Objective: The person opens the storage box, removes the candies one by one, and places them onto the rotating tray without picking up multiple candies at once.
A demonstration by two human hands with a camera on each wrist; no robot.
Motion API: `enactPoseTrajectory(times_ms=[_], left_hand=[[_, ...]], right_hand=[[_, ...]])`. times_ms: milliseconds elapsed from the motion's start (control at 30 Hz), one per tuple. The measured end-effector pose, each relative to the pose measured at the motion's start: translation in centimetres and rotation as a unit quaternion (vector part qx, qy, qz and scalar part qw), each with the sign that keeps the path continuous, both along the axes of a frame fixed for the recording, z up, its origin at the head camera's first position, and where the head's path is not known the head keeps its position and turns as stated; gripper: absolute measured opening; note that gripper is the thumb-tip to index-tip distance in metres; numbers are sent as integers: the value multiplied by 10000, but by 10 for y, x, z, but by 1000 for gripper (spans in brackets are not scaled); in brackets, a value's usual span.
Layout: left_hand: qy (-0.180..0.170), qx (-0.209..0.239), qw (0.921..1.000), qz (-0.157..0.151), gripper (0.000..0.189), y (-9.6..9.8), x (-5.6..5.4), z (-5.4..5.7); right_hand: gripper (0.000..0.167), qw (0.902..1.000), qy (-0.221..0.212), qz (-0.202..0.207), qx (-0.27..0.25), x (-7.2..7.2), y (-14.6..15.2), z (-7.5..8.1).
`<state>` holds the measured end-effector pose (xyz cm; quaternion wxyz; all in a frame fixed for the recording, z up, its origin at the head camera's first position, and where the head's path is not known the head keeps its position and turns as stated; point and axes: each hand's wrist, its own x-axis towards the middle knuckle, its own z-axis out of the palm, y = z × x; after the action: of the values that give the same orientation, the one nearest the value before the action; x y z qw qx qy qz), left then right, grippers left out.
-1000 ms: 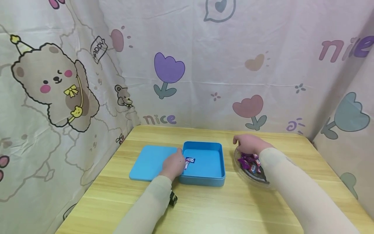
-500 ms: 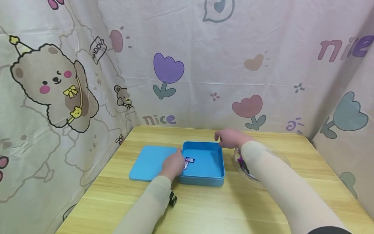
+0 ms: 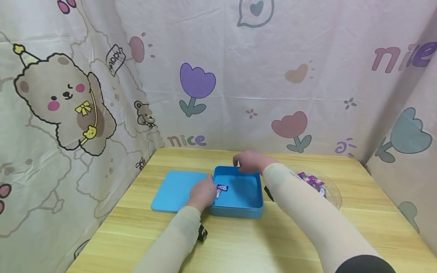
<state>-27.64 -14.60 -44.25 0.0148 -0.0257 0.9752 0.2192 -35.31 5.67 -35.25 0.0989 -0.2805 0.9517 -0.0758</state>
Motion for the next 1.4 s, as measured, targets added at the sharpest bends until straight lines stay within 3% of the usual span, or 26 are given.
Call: enactPoseTrajectory(times_ms=[267,533,1033,1400], left_hand=[[-46,54,10000,-13,49,0,-2,0],[-32,21,10000,-34,44,-2,-2,1],[-57,-19,10000,-23,46,-1,-3,1],[81,-86,9999,-23,43,-1,-1,0]], right_hand=[[32,9992,-37,305,241,1,-22,-7],[24,9981,-107,488,360,0,-46,-20],[22,9950,-647,511,569,0,-67,-41],[14,9948,-536,499,712,-6,-71,-58]])
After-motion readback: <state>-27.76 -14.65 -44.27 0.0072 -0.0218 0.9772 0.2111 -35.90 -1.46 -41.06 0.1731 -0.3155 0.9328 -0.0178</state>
